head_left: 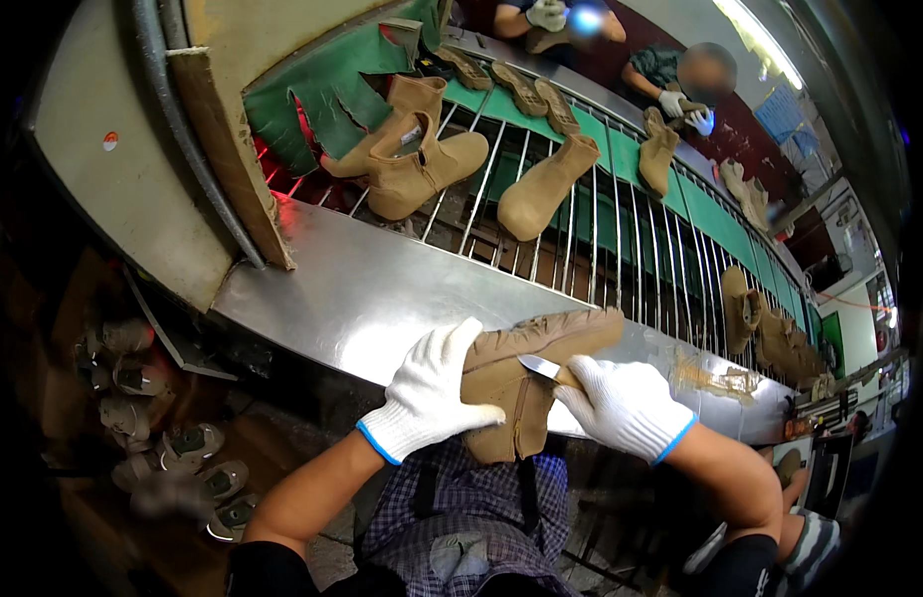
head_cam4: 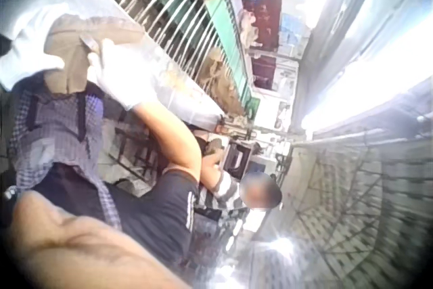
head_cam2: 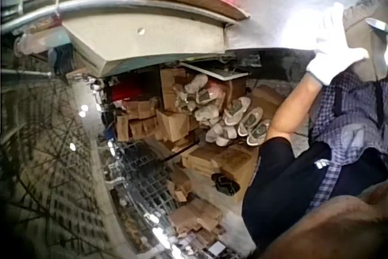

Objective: The person uses a small knife to trim excess material from the edges of a brown boot, then places it back onto a conveyor belt and picks up another shoe to repeat the process.

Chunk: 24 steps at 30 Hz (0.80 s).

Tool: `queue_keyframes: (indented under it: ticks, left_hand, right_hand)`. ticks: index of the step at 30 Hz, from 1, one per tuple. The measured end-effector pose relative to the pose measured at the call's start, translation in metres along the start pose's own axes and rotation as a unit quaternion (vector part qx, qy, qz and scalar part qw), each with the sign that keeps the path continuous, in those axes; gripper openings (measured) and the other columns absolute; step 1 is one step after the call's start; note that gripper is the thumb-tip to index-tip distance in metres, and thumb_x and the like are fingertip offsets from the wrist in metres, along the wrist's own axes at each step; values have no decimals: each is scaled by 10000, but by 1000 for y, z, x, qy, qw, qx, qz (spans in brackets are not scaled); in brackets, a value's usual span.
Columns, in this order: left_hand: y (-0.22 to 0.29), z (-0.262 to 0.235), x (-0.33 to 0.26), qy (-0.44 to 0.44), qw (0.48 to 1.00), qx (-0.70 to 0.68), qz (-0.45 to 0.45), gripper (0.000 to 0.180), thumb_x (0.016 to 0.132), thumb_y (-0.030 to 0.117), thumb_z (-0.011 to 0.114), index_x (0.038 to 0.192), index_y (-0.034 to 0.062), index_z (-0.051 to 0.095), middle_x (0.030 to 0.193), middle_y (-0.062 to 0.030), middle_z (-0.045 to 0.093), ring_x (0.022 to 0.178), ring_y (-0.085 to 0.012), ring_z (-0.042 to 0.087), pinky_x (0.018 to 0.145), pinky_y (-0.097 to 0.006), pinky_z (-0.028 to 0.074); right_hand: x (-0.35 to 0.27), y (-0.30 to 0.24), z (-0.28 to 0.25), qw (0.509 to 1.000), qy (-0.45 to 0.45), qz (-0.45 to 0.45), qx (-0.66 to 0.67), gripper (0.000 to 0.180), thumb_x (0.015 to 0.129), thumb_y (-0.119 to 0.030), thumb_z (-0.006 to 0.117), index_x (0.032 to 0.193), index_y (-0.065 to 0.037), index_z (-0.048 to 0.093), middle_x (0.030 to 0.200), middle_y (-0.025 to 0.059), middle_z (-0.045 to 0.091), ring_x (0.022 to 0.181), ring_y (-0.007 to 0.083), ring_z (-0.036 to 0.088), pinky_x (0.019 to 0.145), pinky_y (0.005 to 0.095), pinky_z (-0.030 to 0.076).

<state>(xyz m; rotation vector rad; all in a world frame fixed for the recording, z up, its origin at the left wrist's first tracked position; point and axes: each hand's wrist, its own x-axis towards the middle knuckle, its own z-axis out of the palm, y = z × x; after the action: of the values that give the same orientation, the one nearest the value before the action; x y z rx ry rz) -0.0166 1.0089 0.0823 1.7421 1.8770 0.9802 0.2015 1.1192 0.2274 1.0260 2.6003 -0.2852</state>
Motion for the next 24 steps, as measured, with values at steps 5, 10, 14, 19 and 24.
queue_keyframes:
  ticks: [5,10,14,19,24]
  left_hand:
    - [-23,22,1,113,987,-24,112,1138,646,417,1003,1545,13,434,1423,-234,535,1298,-419,564,1115,-505,490]
    - [-35,31,3,165,974,-29,150,1023,714,432,971,1502,-11,492,1386,-240,572,1254,-419,600,1063,-505,525]
    - [-34,26,6,214,955,16,203,887,849,483,881,1467,-45,525,1324,-247,607,1159,-409,648,1025,-496,548]
    - [-15,5,6,164,962,91,200,1018,720,433,956,1491,-36,485,1411,-254,567,1277,-452,606,1102,-520,503]
    - [17,-24,41,-78,985,112,103,986,721,454,936,1519,78,494,1437,-191,614,1320,-396,611,1109,-488,511]
  right_hand:
    - [23,-18,29,982,-4,36,186,438,1089,-433,576,1119,3,606,835,257,727,758,448,732,682,518,578]
    - [10,-56,54,984,144,-63,84,339,1038,-339,670,1004,-23,553,731,197,692,590,368,708,523,493,558]
    - [-6,-78,49,981,143,-130,6,378,1003,-338,693,1079,24,616,653,123,684,561,265,731,492,415,577]
    - [-19,-33,24,995,-5,-44,84,328,1048,-336,649,1075,-17,581,710,194,695,575,341,704,528,468,573]
    - [-3,34,19,996,69,31,-39,381,1061,-427,600,1080,-47,604,766,172,728,680,351,742,593,487,590]
